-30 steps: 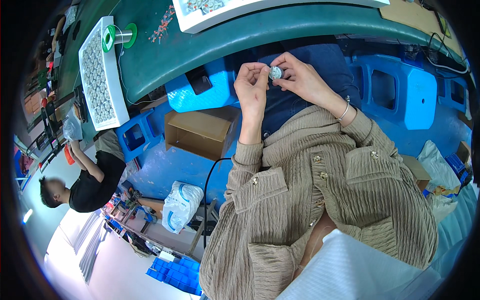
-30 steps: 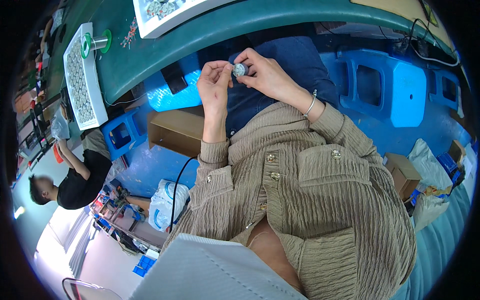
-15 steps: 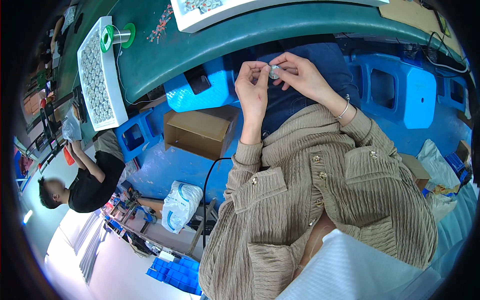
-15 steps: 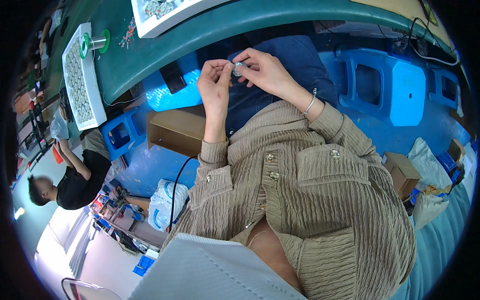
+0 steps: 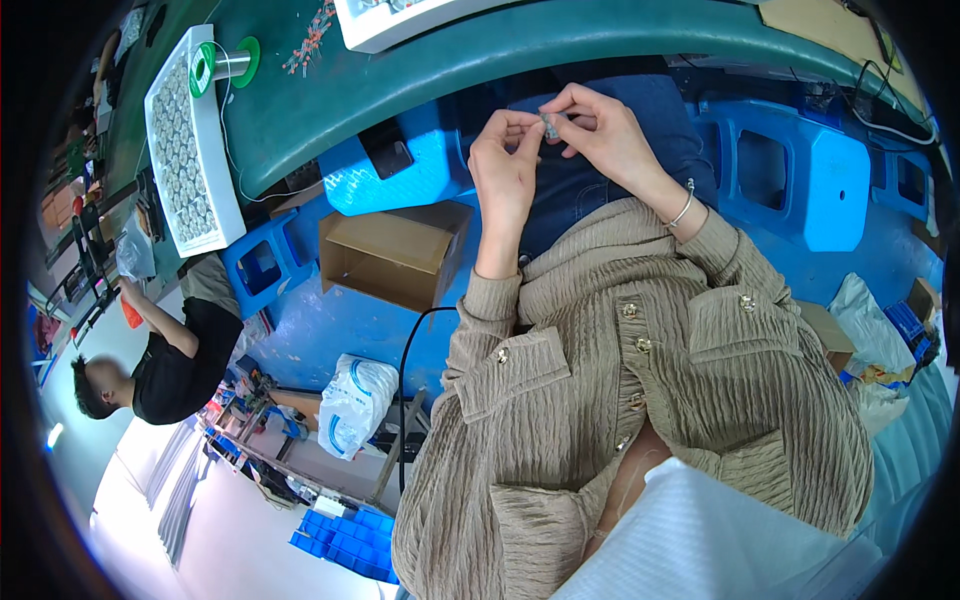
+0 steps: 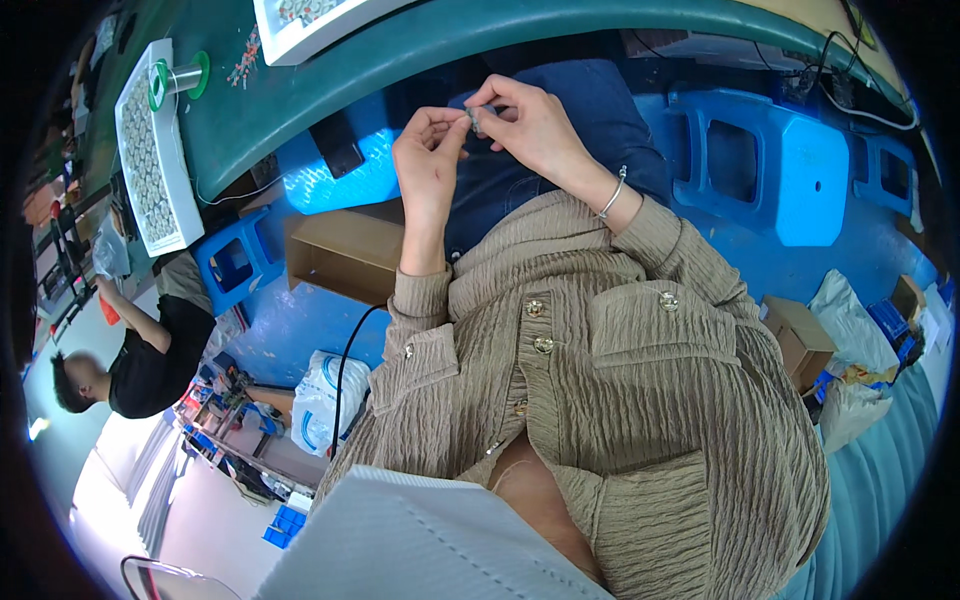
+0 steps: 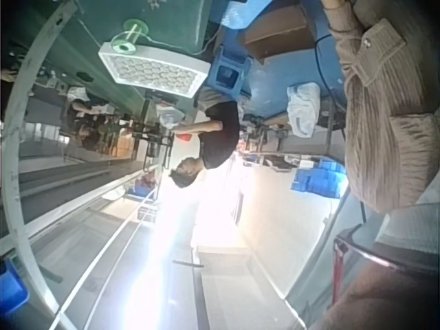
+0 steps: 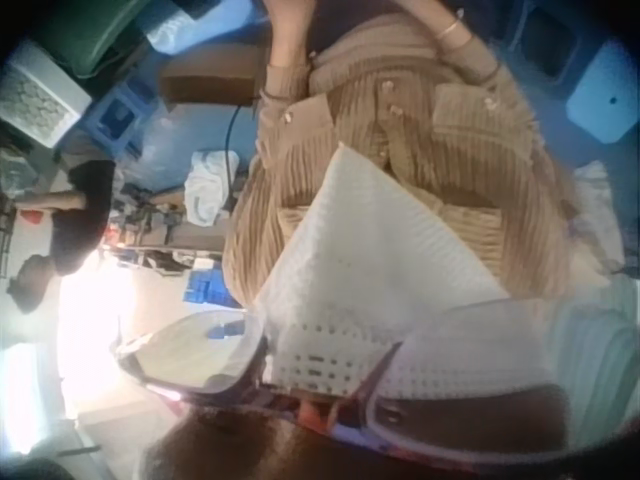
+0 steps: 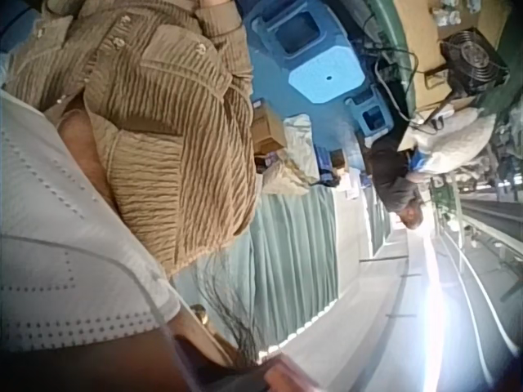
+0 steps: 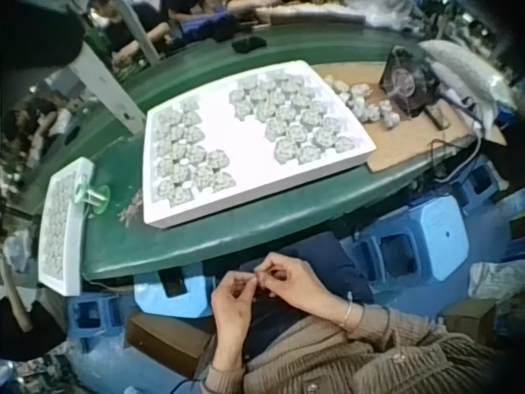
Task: The person assembles small electrical components by picking round housings, inserting small wire components into each housing by hand, and placing the assembled pieces back into a tray.
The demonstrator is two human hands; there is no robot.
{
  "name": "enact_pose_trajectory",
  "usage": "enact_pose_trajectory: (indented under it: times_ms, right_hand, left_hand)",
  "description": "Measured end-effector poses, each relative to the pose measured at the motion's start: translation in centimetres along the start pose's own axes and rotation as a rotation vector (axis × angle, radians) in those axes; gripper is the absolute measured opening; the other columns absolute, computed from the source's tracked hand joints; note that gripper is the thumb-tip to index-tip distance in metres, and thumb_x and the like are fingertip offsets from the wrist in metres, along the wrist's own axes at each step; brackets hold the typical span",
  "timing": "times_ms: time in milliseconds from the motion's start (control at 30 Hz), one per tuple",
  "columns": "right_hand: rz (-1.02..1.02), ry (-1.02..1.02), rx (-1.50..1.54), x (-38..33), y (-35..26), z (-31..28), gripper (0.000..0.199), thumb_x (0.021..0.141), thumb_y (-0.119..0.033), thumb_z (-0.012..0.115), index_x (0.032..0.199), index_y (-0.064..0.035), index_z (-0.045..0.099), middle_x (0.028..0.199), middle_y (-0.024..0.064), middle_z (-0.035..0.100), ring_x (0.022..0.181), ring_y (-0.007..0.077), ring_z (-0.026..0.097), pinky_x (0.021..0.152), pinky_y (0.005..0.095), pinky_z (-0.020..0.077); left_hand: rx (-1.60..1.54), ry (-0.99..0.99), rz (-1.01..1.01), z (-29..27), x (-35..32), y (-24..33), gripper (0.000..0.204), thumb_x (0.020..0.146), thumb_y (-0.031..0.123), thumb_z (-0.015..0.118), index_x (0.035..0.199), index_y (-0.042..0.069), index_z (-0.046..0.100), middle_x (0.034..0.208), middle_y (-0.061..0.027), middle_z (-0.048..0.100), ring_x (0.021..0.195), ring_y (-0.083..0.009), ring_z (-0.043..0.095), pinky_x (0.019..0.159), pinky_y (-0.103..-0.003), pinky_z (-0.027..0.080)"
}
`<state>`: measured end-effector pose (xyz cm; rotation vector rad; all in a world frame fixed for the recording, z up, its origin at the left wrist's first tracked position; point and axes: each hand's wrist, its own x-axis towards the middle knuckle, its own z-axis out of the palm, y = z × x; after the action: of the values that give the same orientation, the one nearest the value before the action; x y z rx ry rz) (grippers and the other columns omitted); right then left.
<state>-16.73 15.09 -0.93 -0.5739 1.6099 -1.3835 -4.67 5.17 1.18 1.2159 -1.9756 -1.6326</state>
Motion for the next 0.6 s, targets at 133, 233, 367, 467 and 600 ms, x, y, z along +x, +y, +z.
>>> enact_pose_trajectory:
  times_ms: [133,233,367,467,600]
  right_hand:
    - [-0.016,0.015,-0.050,0.03,0.06,-0.09,0.010,0.097,-0.009,0.067,0.103,-0.0015,0.067,0.098,0.0041,0.070,0.077,0.0084,0.065,0.066,0.0221,0.0557]
    - [-0.009,0.024,-0.070,0.02,0.09,-0.08,0.010,0.097,-0.009,0.067,0.103,-0.0012,0.067,0.099,0.0037,0.070,0.076,0.0079,0.064,0.066,0.0219,0.0554]
    - [-0.015,0.023,-0.089,0.10,-0.02,-0.02,0.010,0.097,-0.009,0.068,0.103,-0.0011,0.067,0.101,0.0045,0.070,0.076,0.0083,0.065,0.066,0.0220,0.0560]
    - [-0.029,0.022,-0.069,0.19,0.07,-0.08,0.010,0.097,-0.009,0.067,0.104,-0.0014,0.067,0.101,0.0051,0.071,0.077,0.0089,0.066,0.066,0.0220,0.0565]
    - [-0.063,0.016,0.013,0.43,0.61,-0.29,0.010,0.098,-0.009,0.067,0.105,-0.0023,0.068,0.100,0.0060,0.072,0.078,0.0103,0.068,0.065,0.0221,0.0572]
  left_hand:
    - [-0.172,-0.021,-0.087,0.13,0.34,-1.06,0.007,0.092,0.002,0.071,0.098,-0.001,0.069,0.084,-0.0055,0.071,0.070,-0.0072,0.058,0.061,-0.019,0.046]
    - [-0.250,-0.028,-0.098,0.17,0.35,-1.32,0.008,0.092,0.002,0.071,0.099,-0.001,0.069,0.085,-0.0057,0.071,0.070,-0.0072,0.058,0.061,-0.019,0.046]
    - [-0.268,-0.015,-0.112,0.15,0.38,-1.19,0.006,0.092,0.001,0.071,0.097,-0.001,0.070,0.084,-0.0052,0.071,0.069,-0.0066,0.057,0.061,-0.018,0.046]
    - [-0.235,-0.013,-0.092,0.11,0.40,-1.13,0.005,0.091,0.001,0.071,0.096,-0.001,0.071,0.085,-0.0049,0.071,0.069,-0.0069,0.057,0.062,-0.019,0.046]
    - [-0.119,-0.016,-0.022,0.01,0.18,-1.08,0.005,0.090,0.000,0.071,0.095,0.000,0.072,0.089,-0.0044,0.070,0.071,-0.0082,0.057,0.062,-0.021,0.047]
